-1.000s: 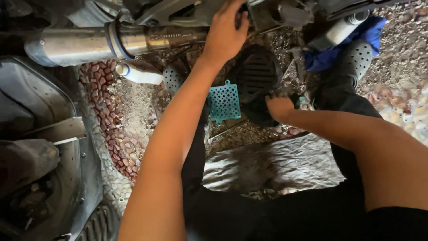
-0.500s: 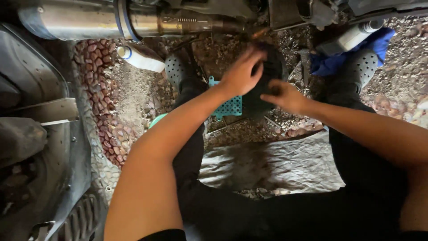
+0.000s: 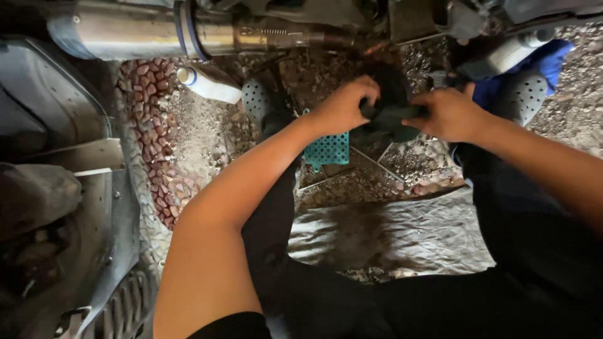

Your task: The person scrubs a turquoise perforated plastic part with a dark cloth, then wipes the motorcycle's exhaust pipe and rear frame area. The person handles the part and the vehicle components directly with the cloth.

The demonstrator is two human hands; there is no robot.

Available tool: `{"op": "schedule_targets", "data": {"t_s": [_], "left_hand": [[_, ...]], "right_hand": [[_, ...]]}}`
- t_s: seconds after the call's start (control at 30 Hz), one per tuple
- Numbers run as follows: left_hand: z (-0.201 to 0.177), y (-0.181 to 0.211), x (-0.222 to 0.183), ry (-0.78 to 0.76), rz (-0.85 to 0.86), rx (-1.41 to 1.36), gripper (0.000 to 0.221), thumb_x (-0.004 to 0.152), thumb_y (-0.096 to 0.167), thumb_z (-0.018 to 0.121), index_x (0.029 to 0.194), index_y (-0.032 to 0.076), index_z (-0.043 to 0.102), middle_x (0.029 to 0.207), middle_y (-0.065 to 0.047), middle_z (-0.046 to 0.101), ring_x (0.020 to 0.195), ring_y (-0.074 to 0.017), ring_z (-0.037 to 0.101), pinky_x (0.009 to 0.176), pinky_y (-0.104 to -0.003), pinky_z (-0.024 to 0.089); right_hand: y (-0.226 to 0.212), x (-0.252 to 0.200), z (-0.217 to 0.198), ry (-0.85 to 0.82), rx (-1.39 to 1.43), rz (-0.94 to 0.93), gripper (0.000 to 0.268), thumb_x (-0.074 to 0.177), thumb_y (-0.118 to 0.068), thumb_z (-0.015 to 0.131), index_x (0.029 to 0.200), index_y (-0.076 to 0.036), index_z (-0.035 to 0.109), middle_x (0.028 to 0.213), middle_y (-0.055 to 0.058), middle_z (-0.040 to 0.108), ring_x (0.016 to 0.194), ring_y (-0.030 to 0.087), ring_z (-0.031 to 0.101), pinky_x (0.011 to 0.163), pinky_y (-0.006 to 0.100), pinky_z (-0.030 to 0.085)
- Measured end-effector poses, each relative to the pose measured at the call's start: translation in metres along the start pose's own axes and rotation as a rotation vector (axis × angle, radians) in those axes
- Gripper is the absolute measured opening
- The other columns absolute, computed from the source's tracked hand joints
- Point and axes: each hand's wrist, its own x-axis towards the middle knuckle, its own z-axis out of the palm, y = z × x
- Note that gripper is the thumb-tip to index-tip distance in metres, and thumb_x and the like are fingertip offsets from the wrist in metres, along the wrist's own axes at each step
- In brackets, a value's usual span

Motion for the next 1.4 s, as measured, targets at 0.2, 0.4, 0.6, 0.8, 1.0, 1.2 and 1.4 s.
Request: {"op": "schedule_targets", "data": {"t_s": [0.2, 0.4, 0.6, 0.8, 1.0, 1.2, 1.4], "left_hand": [[-0.006, 0.068, 0.018, -0.247, -0.528, -0.269, 0.037, 0.094, 0.036, 0.075, 0.115, 0.007, 0.066, 0.099, -0.007, 0.074, 0.092, -0.0202, 0.068, 0.083, -0.036, 0.055], [0.000, 0.028, 0.009, -0.117, -0.460, -0.226, 0.030, 0.100, 0.021, 0.066, 0.123, 0.003, 0.072, 0.100, -0.008, 0.077, 0.092, -0.0222, 0.067, 0.086, -0.036, 0.056], [-0.019, 0.044, 0.015, 0.050, -0.247, -0.106, 0.041, 0.081, 0.011, 0.081, 0.119, 0.001, 0.069, 0.111, -0.010, 0.074, 0.105, -0.0227, 0.067, 0.094, -0.036, 0.050], [-0.027, 0.059, 0.019, -0.079, -0.541, -0.127, 0.033, 0.089, 0.025, 0.080, 0.113, 0.003, 0.073, 0.108, -0.009, 0.077, 0.102, -0.0187, 0.071, 0.095, -0.036, 0.054], [-0.024, 0.055, 0.018, 0.062, -0.289, -0.025, 0.024, 0.099, 0.024, 0.070, 0.115, 0.007, 0.076, 0.110, -0.013, 0.071, 0.107, -0.0269, 0.068, 0.093, -0.039, 0.053], [-0.010, 0.018, 0.005, 0.098, -0.342, 0.078, 0.018, 0.097, 0.021, 0.071, 0.111, 0.009, 0.074, 0.114, -0.013, 0.069, 0.111, -0.0325, 0.066, 0.099, -0.041, 0.052], [0.013, -0.006, -0.013, -0.097, -0.483, 0.209, 0.032, 0.089, 0.027, 0.076, 0.115, 0.010, 0.077, 0.127, -0.022, 0.057, 0.123, -0.0402, 0.054, 0.108, -0.045, 0.044]], "right_hand": [[0.000, -0.009, -0.004, 0.241, -0.145, -0.068, 0.051, 0.077, -0.038, 0.077, 0.125, -0.021, 0.073, 0.103, 0.012, 0.076, 0.106, 0.037, 0.068, 0.098, 0.071, 0.028], [0.011, 0.000, 0.004, 0.250, 0.226, -0.231, 0.053, 0.089, -0.048, 0.074, 0.126, -0.009, 0.069, 0.117, 0.014, 0.069, 0.108, 0.034, 0.059, 0.089, 0.061, 0.041], [0.020, 0.010, 0.004, 0.239, 0.655, -0.203, 0.032, 0.094, -0.028, 0.074, 0.112, -0.004, 0.066, 0.095, 0.008, 0.068, 0.083, 0.013, 0.060, 0.072, 0.031, 0.050], [0.015, 0.008, -0.005, 0.182, 0.725, 0.023, 0.022, 0.099, -0.023, 0.073, 0.107, -0.004, 0.065, 0.089, 0.010, 0.064, 0.074, 0.020, 0.055, 0.067, 0.036, 0.045], [0.030, 0.021, 0.018, 0.227, 0.445, -0.346, 0.029, 0.104, -0.030, 0.063, 0.104, -0.002, 0.069, 0.100, 0.011, 0.067, 0.094, 0.024, 0.063, 0.083, 0.035, 0.050], [-0.036, -0.011, -0.029, 0.027, 1.137, -0.324, 0.049, 0.107, -0.038, 0.047, 0.128, 0.003, 0.063, 0.127, 0.014, 0.065, 0.118, 0.028, 0.062, 0.105, 0.037, 0.045], [-0.014, 0.007, -0.003, 0.026, 1.788, -0.157, 0.050, 0.113, -0.040, 0.054, 0.125, 0.009, 0.057, 0.114, 0.015, 0.067, 0.111, 0.028, 0.067, 0.103, 0.044, 0.052]]}}
